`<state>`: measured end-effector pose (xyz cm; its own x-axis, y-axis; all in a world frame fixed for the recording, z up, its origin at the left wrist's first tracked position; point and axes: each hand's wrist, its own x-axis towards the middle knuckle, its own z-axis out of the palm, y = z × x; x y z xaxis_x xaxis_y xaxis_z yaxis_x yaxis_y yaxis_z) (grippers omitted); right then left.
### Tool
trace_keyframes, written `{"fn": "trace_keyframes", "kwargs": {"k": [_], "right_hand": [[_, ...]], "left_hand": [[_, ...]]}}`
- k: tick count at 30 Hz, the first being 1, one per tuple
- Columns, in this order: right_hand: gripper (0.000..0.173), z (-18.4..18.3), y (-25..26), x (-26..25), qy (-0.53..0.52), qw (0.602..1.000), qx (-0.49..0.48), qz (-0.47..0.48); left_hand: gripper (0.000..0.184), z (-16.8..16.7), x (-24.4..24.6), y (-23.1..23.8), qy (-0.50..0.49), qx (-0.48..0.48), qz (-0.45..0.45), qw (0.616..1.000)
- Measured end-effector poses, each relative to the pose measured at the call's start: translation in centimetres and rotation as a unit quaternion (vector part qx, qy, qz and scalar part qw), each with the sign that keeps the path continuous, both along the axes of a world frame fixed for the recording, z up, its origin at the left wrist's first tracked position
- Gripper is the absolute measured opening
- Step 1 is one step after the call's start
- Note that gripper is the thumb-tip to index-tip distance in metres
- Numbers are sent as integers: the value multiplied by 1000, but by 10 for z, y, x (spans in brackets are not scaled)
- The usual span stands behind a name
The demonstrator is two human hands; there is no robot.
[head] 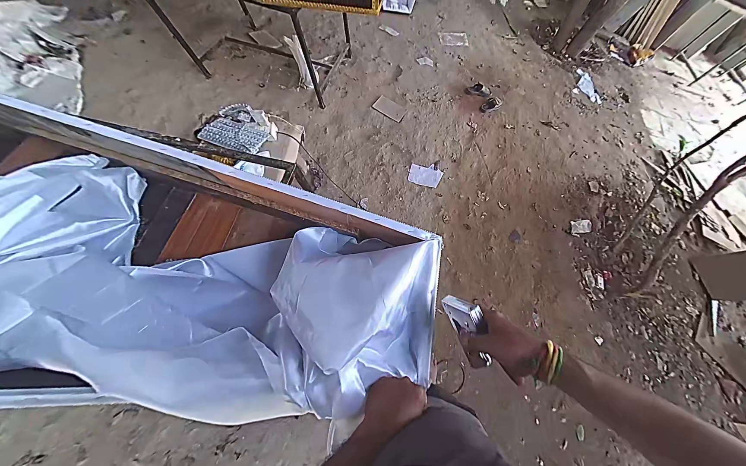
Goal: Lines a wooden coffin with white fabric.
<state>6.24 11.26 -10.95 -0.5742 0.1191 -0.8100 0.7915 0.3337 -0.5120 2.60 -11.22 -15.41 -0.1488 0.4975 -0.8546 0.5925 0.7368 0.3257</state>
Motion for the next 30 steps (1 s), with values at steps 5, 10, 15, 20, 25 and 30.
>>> {"fn": "trace_keyframes", "kwargs": {"k": [5, 10, 15, 20, 25, 30], "right_hand": [[52, 11, 12, -59, -22, 979, 141, 149], [50, 5, 16, -88, -29, 961, 178, 210], [47, 2, 23, -96, -38, 961, 194, 195], [38, -11, 23, -81, 49, 944, 263, 194], [45, -35, 11, -5, 35, 958, 247, 142], [52, -129, 1, 134, -160, 950, 189, 190]], "left_hand": [[43, 3, -1, -5, 2, 11, 1, 1000], [43, 2, -2, -9, 3, 31, -1, 1000], [41, 3, -5, -11, -8, 51, -7, 999], [43, 0, -5, -7, -10, 45, -1, 999], [44, -2, 1, -5, 6, 10, 19, 1000], [40, -8, 7, 0, 35, -2, 13, 999]]}}
